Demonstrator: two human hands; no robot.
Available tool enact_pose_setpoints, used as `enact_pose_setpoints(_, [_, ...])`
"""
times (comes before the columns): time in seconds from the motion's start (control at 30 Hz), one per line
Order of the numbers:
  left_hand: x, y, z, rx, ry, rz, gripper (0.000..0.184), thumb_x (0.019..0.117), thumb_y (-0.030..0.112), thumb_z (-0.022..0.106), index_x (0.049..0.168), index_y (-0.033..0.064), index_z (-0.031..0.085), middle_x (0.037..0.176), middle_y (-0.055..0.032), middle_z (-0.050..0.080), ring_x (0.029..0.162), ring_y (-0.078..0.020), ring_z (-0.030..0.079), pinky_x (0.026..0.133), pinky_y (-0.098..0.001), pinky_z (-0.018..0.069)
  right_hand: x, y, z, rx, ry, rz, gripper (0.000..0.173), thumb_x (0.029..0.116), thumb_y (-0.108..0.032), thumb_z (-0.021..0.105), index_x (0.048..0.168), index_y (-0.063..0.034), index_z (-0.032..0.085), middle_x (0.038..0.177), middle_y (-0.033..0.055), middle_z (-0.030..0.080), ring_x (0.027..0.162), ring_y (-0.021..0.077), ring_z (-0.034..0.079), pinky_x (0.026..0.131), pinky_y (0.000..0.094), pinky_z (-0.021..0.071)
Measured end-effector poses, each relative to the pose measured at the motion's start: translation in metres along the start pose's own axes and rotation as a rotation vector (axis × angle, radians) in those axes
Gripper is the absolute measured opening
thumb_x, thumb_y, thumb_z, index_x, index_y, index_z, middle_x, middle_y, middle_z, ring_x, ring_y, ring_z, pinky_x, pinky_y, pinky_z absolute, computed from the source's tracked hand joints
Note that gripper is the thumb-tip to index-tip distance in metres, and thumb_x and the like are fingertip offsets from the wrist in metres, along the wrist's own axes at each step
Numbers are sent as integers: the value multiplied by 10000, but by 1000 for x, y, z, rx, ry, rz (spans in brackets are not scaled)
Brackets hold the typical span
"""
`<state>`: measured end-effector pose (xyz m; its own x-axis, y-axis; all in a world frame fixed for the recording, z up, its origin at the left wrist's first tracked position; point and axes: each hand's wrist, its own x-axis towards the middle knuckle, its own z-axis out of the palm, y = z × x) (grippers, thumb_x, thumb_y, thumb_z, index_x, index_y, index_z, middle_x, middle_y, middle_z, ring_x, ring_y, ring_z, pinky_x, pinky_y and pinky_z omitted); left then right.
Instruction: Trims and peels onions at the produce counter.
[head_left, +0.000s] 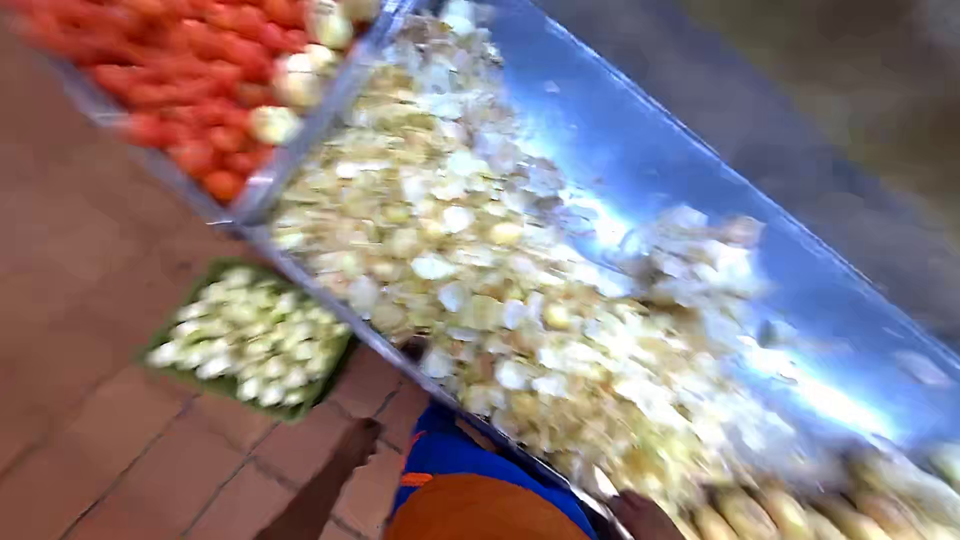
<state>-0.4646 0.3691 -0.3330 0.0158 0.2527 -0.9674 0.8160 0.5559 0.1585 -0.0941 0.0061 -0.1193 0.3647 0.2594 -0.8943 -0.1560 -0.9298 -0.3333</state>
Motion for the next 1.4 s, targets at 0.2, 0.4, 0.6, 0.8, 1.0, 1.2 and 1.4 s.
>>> enact_pose_setpoints(0.2, [-36,39,58,69,-15,125,474,1091,342,449,1442,24,465,1326,-214,604,1047,-332,670,857,-536,553,-9,39,-70,264,-99,-47,336,1079,-293,484,1261,-36,600,937,95,708,733,201,690,714,419,605])
enact_pose_setpoints(0.4, [-78,27,113,-404,18,109,569,1079,543,330,1404,88,433,1260,-112,594,1009,-222,655,839,-429,559,-36,169,-233,646,569,-58,335,1076,-299,535,1286,-50,614,898,128,712,612,205,639,572,391,566])
enact_pose_setpoints(0.6, [-107,9,186,489,177,181,502,1051,397,537,1388,26,554,1282,-233,642,1078,-385,674,893,-596,549,32,273,-222,-234,224,156,752,790,-542,808,1386,-134,596,1288,204,650,1143,408,646,945,666,512])
enact_pose_setpoints(0.8, [-193,72,292,297,145,431,362,1074,289,537,1311,21,594,1198,-178,682,946,-296,716,796,-485,598,51,267,-177,-657,161,88,534,897,-73,638,1421,-95,536,1471,270,476,1087,500,650,836,656,564])
enact_pose_setpoints(1.0, [-257,143,374,488,-78,670,356,1044,292,569,1319,69,612,1210,-106,687,969,-219,713,825,-417,607,80,282,-188,-804,87,-22,647,806,-111,763,1415,-124,545,1399,300,521,1091,525,627,827,674,544])
enact_pose_setpoints(1.2, [-326,180,470,73,-462,577,456,1067,316,522,1443,62,476,1362,-153,606,1142,-311,667,901,-507,597,-7,209,-238,-30,196,-429,984,683,-542,891,1513,-236,461,1306,101,654,1138,269,664,969,555,557])
enact_pose_setpoints(1.4, [-369,201,493,-285,-730,468,455,1051,328,451,1410,49,478,1281,-233,623,1113,-385,653,903,-552,572,-54,170,-250,150,303,-684,557,1001,-631,431,1327,-227,633,854,-19,682,704,163,642,637,446,558])
